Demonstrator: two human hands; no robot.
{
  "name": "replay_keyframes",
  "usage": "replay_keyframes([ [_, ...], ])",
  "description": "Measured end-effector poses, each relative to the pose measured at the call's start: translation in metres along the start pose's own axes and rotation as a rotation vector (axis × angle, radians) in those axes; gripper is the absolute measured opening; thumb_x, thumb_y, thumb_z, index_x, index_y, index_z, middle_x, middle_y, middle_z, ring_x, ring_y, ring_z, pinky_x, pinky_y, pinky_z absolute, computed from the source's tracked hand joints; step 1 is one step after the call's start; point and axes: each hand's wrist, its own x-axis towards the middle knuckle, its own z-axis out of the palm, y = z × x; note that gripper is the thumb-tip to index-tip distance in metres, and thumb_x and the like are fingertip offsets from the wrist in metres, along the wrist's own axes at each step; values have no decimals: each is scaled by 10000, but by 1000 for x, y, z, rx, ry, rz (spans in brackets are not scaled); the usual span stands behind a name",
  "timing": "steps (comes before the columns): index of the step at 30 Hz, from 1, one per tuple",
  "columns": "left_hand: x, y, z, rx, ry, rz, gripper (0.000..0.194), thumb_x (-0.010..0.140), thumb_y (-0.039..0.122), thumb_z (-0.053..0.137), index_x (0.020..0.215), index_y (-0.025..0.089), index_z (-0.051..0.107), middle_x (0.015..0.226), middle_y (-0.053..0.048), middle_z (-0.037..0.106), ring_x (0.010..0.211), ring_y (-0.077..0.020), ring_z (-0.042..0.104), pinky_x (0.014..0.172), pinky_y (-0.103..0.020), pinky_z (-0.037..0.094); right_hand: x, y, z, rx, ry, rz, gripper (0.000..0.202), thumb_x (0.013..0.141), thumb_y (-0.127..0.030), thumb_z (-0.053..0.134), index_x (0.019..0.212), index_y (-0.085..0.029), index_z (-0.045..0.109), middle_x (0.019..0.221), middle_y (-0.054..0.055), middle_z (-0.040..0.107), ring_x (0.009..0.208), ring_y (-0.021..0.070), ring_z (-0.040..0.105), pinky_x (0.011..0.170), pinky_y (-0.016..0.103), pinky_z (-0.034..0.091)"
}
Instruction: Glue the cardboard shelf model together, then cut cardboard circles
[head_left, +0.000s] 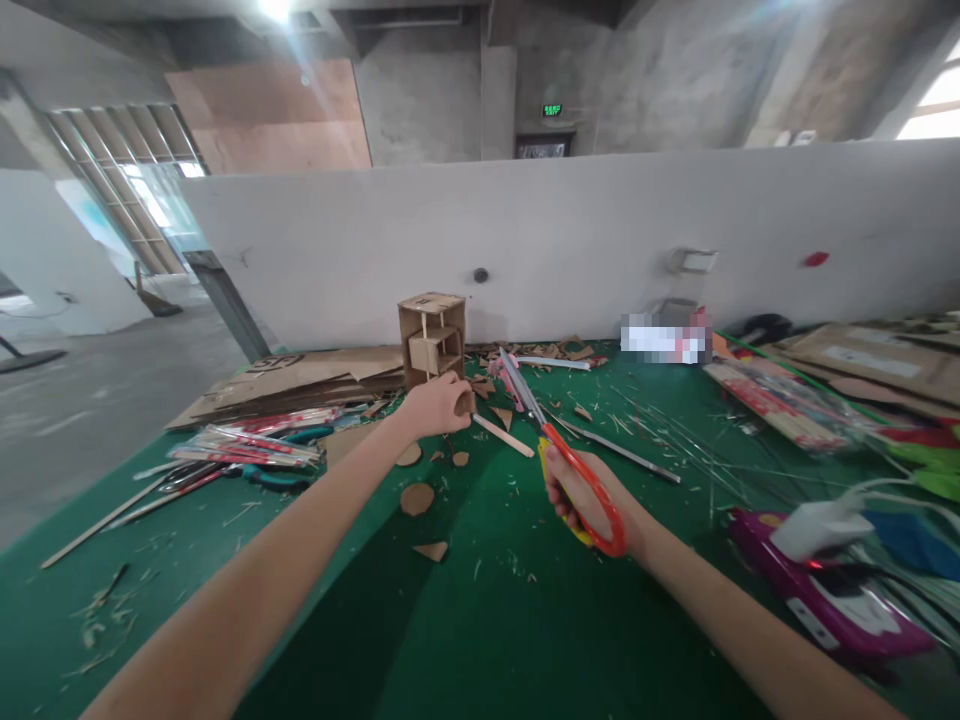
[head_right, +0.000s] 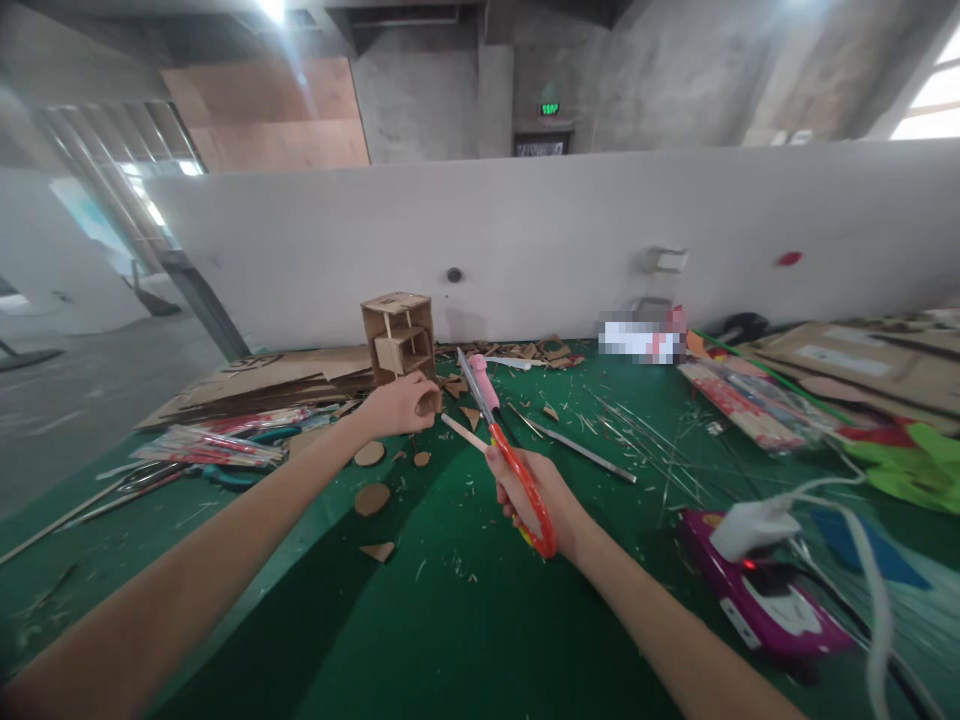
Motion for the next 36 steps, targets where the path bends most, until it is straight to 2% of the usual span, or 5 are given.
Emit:
replay_keyframes([
  [11, -57, 19, -24, -164, -203, 177, 427, 829, 304, 518, 1251, 243, 503, 1060, -71, 666, 869, -213, 645, 684, -264, 453, -2, -8, 2, 57, -7, 41, 632, 746, -809, 448, 643, -186, 461, 551, -29, 514, 433, 66, 470, 370, 159, 382],
  [18, -48, 8, -6, -161, -19, 174, 448, 891, 221, 381, 1337, 174, 390, 1195, -128, 473, 703, -154, 557, 600, -276, 418, -2, -6, 0, 86, -12, 45, 619, 771, -787, 452, 634, -184, 449, 543, -35, 493, 427, 61, 455, 366, 151, 366],
  [22, -41, 2, 0, -267, 16, 161, 474, 895, 211, 369, 1362, 142, 326, 1249, -158, 396, 714, -146, 534, 669, -294, 454, 2, -1, -1, 103, -20, 38, 605, 782, -771, 465, 631, -185, 448, 531, -40, 484, 419, 62, 448, 360, 152, 369],
  [27, -55, 13, -9, -477, -189, 119, 524, 888, 343, 454, 1375, 211, 313, 1236, -122, 422, 799, -164, 585, 648, -267, 466, 4, 2, -2, 133, -13, 56, 564, 795, -724, 507, 640, -184, 462, 541, -40, 496, 422, 63, 458, 361, 148, 368],
  [36, -61, 27, -7, -125, -212, 146, 442, 838, 351, 537, 1255, 205, 534, 1155, -114, 637, 1029, -262, 610, 831, -315, 451, 6, 4, -2, 210, -21, 82, 544, 762, -717, 553, 649, -191, 472, 537, -44, 497, 418, 69, 460, 365, 158, 369],
])
